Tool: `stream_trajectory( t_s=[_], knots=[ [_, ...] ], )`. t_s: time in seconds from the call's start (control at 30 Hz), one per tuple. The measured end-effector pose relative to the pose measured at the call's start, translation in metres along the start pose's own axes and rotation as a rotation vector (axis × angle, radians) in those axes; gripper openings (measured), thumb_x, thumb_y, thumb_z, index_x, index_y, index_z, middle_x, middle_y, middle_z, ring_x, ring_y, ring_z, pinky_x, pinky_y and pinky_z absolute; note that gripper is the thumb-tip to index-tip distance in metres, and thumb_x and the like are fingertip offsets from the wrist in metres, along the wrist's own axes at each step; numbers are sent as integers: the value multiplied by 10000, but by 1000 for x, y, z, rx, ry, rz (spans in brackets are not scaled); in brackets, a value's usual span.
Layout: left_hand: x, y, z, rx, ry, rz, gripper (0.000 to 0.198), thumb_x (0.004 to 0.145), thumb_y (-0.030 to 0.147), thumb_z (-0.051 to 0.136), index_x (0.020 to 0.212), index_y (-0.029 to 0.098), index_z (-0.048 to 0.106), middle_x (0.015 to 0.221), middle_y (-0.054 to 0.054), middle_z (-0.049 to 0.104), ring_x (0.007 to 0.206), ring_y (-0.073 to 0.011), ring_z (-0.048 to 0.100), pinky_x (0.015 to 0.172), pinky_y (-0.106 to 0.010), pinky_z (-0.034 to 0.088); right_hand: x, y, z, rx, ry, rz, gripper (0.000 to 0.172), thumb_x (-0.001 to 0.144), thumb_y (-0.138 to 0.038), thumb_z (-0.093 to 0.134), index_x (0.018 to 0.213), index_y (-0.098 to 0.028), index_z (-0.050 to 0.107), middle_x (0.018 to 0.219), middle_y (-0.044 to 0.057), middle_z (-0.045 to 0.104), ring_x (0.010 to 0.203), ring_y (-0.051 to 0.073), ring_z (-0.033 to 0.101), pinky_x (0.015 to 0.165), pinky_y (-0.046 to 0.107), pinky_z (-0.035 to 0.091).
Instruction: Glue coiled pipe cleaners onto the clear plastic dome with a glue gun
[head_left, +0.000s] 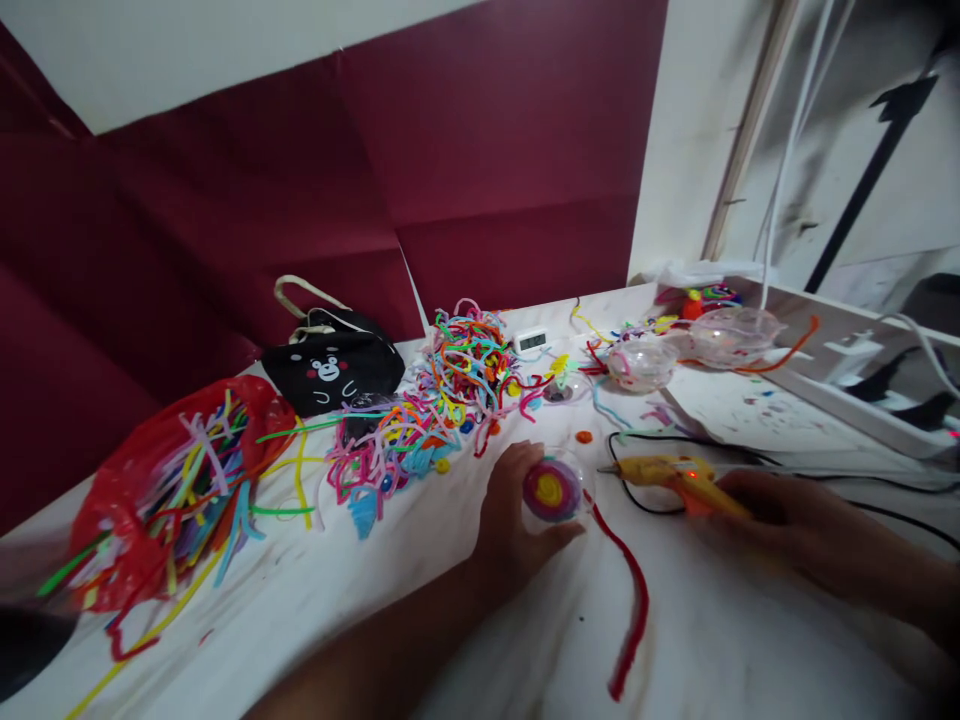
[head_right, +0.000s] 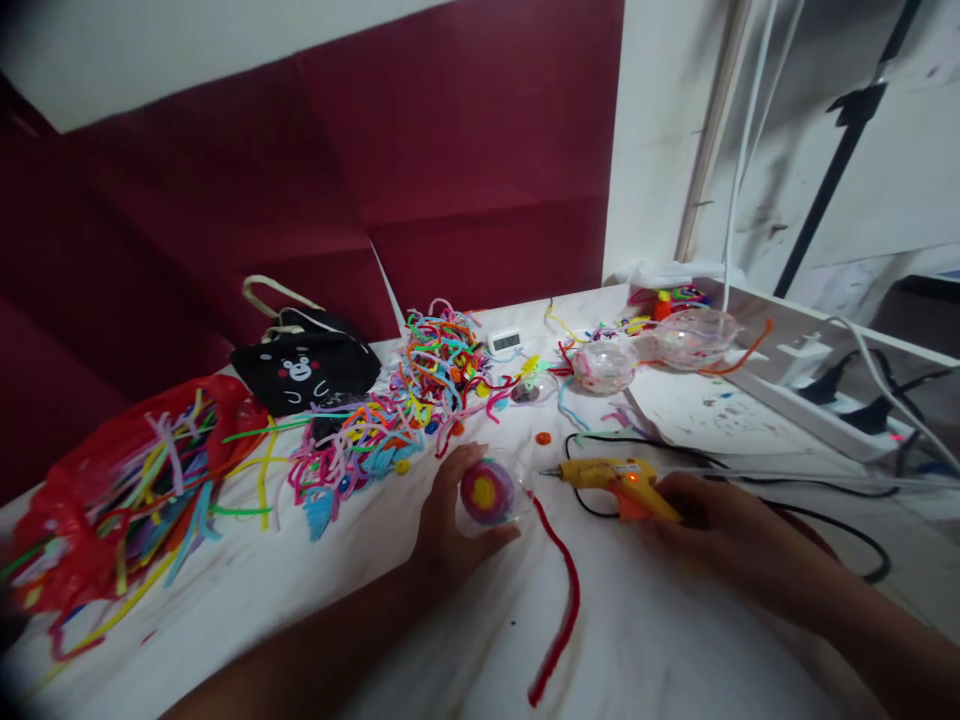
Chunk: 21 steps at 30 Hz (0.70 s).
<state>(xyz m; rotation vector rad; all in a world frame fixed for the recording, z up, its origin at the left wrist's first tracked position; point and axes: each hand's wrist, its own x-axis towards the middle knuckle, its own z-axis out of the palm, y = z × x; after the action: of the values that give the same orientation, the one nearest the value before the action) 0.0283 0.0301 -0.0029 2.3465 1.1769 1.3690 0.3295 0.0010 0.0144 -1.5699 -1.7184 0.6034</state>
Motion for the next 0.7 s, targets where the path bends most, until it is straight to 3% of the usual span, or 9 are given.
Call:
stream_trajectory(
  t_s=[0.13,0.23,0.33,0.53,0.7],
  knots=[
    [0,1,0,-19,11,39,766,737,494,771,1356,244,397,1344,-134,533,1303,-320,489,1098,-527,413,4,-11,-11,375,-90,261,332,806,-470,603,874,-171,730,652,30,627,508,102,506,462,271,297],
    [0,0,0,-28,11,64,764,734,481,777,1353,239,400,1345,-133,531,1311,-322,479,1108,-534,399,8,-21,-21,533,-145,360,353,732,-469,691,894,-157,725,661,23,613,541,112,514,477,260,331],
    [0,-1,0,-32,1,61,774,730,498,773,1356,240,398,1349,-137,531,1316,-332,477,1102,-547,405,9,-27,-22,661,-122,436,342,752,-480,684,892,-169,715,652,21,581,538,112,517,461,247,331],
    [-1,-2,0,-62,-26,64,791,728,487,781,1375,260,386,1382,-140,522,1366,-346,429,1109,-555,398,14,-41,-13,791,-157,385,256,680,-427,767,762,-202,678,665,41,586,554,149,523,459,253,407],
    [-3,-4,1,-113,-64,46,810,718,493,789,1387,279,384,1394,-132,524,1366,-352,432,1103,-562,403,23,-48,1,745,-254,242,287,745,-429,724,912,-195,710,663,30,562,554,146,485,488,270,403]
  ],
)
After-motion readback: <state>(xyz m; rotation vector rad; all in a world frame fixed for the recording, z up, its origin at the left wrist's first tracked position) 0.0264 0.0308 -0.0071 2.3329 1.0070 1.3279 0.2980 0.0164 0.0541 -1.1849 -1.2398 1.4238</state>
